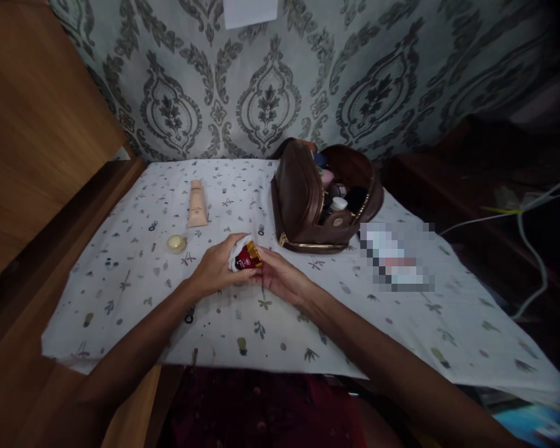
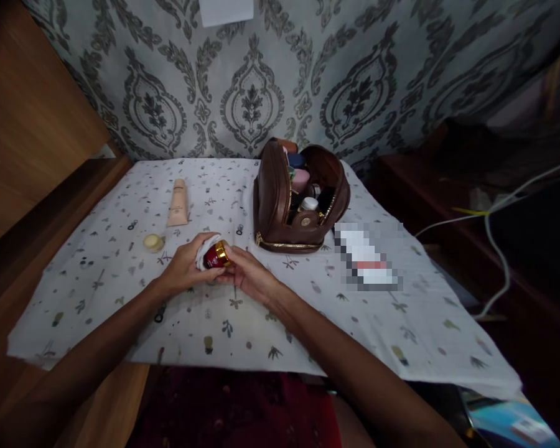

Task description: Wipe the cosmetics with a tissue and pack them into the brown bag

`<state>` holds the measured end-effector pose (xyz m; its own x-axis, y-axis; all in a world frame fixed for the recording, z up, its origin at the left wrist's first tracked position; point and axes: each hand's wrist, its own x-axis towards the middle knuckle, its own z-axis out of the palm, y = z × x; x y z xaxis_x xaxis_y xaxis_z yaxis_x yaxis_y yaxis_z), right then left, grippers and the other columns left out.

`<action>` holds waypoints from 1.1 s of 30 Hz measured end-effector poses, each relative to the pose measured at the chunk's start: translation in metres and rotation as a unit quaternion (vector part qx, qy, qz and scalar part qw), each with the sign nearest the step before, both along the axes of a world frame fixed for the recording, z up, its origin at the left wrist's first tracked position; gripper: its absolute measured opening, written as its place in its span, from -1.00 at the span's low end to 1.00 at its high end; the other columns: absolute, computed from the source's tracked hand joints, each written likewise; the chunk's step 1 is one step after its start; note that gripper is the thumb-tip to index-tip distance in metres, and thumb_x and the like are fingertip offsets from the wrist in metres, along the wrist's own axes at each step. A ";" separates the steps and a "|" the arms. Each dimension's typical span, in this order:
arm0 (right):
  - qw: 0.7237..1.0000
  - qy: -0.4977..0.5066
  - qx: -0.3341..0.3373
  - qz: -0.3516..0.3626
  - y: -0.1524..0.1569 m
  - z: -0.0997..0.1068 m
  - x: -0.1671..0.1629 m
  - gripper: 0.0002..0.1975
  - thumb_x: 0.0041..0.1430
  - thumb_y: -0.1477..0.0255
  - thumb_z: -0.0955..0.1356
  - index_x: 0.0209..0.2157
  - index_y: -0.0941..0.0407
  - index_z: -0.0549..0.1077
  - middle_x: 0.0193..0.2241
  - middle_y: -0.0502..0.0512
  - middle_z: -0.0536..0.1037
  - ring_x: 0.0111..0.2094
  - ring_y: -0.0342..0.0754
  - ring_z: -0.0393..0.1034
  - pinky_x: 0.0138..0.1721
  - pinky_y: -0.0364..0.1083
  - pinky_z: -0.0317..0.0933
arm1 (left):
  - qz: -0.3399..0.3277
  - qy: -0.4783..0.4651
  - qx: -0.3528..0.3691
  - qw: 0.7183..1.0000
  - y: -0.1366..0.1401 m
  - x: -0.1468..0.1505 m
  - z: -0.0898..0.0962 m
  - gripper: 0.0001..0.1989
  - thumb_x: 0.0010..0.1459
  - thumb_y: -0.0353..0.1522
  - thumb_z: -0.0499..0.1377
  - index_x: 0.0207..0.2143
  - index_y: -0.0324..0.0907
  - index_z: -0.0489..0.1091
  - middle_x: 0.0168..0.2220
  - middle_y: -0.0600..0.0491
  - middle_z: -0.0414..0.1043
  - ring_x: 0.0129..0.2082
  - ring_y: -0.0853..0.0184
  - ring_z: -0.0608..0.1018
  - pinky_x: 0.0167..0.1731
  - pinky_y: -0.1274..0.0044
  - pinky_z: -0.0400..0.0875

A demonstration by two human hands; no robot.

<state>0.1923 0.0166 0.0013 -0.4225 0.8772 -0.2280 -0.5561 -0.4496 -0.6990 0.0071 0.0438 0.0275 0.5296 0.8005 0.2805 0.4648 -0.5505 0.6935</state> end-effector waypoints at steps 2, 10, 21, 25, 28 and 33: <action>1.000 0.000 -0.002 -0.011 0.001 -0.001 0.000 -0.64 -0.02 0.18 0.56 -0.30 0.13 0.55 -0.37 -0.01 0.63 -0.37 -0.17 0.50 -0.31 -0.19 0.39 | -0.020 -0.010 0.007 1.000 0.000 0.000 -0.001 -0.43 0.13 -0.13 0.28 0.13 -0.16 0.30 -0.09 -0.02 0.55 -0.16 0.21 0.60 -0.15 0.44 0.48; 1.000 -0.023 -0.010 0.010 0.004 -0.003 0.000 -0.69 0.21 0.11 0.42 -0.26 0.09 0.52 -0.40 0.03 0.62 -0.42 -0.13 0.52 -0.30 -0.13 0.42 | -0.073 -0.052 0.111 0.990 0.001 0.001 -0.007 -0.60 0.36 -0.26 0.06 0.20 -0.15 0.31 0.08 -0.13 0.48 0.10 0.19 0.52 0.12 0.31 0.41; 0.999 -0.029 -0.026 0.017 0.002 -0.001 -0.003 -0.63 0.29 0.09 0.35 -0.25 0.13 0.53 -0.38 0.07 0.64 -0.40 -0.11 0.53 -0.32 -0.10 0.46 | 0.020 0.025 0.015 0.999 -0.001 0.000 -0.006 -0.35 0.12 -0.03 0.28 0.17 -0.13 0.26 0.00 -0.07 0.50 -0.04 0.12 0.57 -0.09 0.39 0.49; 1.000 -0.015 -0.013 -0.025 0.002 -0.001 -0.001 -0.75 0.16 0.23 0.48 -0.25 0.12 0.55 -0.31 0.04 0.65 -0.35 -0.16 0.52 -0.29 -0.18 0.44 | 0.015 0.010 -0.001 1.000 -0.001 0.000 -0.004 -0.41 0.14 -0.05 0.26 0.13 -0.15 0.31 -0.10 -0.01 0.55 -0.13 0.18 0.59 -0.15 0.42 0.49; 1.000 -0.010 -0.010 -0.022 0.003 -0.004 -0.001 -0.73 0.13 0.21 0.50 -0.26 0.11 0.54 -0.35 0.03 0.63 -0.38 -0.15 0.52 -0.29 -0.17 0.45 | -0.020 -0.012 0.042 0.999 0.001 0.000 -0.005 -0.49 0.24 -0.10 0.19 0.14 -0.17 0.32 -0.03 -0.06 0.55 -0.09 0.20 0.59 -0.07 0.41 0.48; 1.000 -0.019 -0.008 0.011 0.004 -0.007 -0.004 -0.68 0.22 0.12 0.42 -0.28 0.11 0.51 -0.43 0.05 0.64 -0.48 -0.13 0.54 -0.39 -0.18 0.43 | -0.040 -0.037 0.110 0.992 0.004 -0.001 -0.009 -0.58 0.37 -0.19 0.05 0.17 -0.17 0.32 0.03 -0.10 0.52 0.04 0.23 0.56 0.06 0.40 0.43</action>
